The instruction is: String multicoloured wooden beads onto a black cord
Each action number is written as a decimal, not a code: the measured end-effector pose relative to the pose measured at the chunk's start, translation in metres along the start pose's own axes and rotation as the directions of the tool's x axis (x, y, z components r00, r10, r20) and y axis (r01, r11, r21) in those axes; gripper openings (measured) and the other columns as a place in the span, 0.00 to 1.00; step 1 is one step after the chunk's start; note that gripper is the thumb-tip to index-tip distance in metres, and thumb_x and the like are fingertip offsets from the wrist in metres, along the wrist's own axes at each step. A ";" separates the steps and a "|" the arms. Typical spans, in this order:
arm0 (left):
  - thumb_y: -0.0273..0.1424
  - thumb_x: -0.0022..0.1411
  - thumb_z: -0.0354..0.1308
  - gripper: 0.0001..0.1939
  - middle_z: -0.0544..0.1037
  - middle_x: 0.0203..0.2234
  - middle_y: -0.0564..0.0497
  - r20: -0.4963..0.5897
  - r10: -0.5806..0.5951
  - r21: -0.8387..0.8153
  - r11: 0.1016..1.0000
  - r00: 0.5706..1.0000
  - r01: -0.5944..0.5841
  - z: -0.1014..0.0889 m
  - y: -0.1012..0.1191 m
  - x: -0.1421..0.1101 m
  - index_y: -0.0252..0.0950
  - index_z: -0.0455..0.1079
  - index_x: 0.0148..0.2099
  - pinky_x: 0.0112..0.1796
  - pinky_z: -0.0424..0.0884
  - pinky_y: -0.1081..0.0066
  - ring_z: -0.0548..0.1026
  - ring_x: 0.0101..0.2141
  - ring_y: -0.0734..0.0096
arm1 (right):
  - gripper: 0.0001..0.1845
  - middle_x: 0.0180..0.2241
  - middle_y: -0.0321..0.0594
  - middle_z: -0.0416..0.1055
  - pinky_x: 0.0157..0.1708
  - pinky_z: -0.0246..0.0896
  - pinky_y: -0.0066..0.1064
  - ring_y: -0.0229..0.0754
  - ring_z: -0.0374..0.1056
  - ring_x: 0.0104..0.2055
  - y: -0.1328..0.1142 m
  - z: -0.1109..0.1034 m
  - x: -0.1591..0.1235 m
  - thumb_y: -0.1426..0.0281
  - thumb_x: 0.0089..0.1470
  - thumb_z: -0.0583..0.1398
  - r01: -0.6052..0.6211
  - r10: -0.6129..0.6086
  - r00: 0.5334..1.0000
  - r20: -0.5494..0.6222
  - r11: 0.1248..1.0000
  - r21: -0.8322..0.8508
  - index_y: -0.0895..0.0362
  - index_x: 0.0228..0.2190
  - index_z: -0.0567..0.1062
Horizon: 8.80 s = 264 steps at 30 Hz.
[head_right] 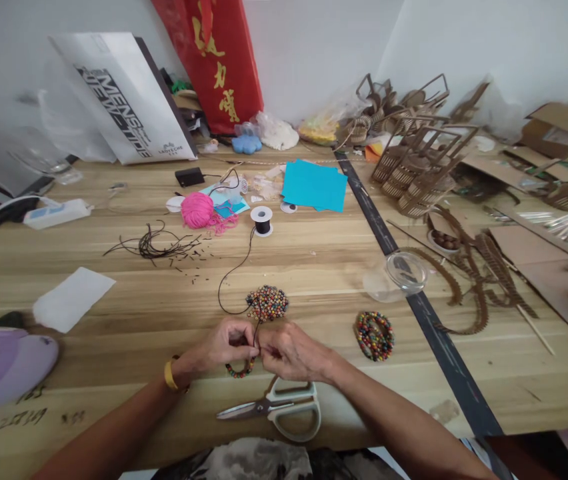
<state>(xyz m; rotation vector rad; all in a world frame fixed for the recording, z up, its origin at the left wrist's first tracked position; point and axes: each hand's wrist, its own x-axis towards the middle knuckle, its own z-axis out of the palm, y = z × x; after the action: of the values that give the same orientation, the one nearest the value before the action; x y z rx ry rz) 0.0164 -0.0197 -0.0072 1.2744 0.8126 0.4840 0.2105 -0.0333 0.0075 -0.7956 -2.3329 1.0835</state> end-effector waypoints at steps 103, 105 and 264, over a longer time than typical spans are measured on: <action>0.45 0.53 0.61 0.19 0.71 0.20 0.53 -0.149 0.059 -0.022 0.998 0.987 -0.063 0.005 0.009 0.001 0.31 0.69 0.29 0.27 0.64 0.75 0.67 0.22 0.76 | 0.17 0.25 0.34 0.66 0.23 0.60 0.23 0.34 0.64 0.24 0.012 0.003 0.002 0.58 0.59 0.55 -0.178 0.273 0.958 -0.090 0.808 0.561 0.59 0.42 0.66; 0.45 0.54 0.61 0.19 0.71 0.20 0.53 -0.136 0.076 0.028 0.997 0.988 -0.073 0.006 0.006 0.001 0.31 0.69 0.29 0.27 0.64 0.75 0.67 0.22 0.75 | 0.18 0.24 0.33 0.66 0.22 0.60 0.23 0.33 0.64 0.22 0.008 0.003 0.003 0.56 0.58 0.55 -0.197 0.283 0.957 -0.060 0.789 0.582 0.59 0.41 0.65; 0.39 0.55 0.61 0.17 0.77 0.25 0.48 -0.232 0.120 0.063 0.992 0.965 -0.108 0.009 0.006 -0.006 0.30 0.72 0.41 0.26 0.65 0.74 0.70 0.23 0.75 | 0.18 0.23 0.34 0.62 0.23 0.49 0.24 0.32 0.54 0.24 0.008 -0.004 0.003 0.57 0.58 0.56 -0.180 0.320 0.922 -0.219 0.853 0.490 0.60 0.30 0.67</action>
<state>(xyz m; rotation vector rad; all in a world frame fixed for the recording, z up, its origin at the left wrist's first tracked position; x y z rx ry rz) 0.0205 -0.0283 0.0007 1.3308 0.9577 0.7218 0.2132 -0.0253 0.0036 -1.0097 -1.6542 1.4484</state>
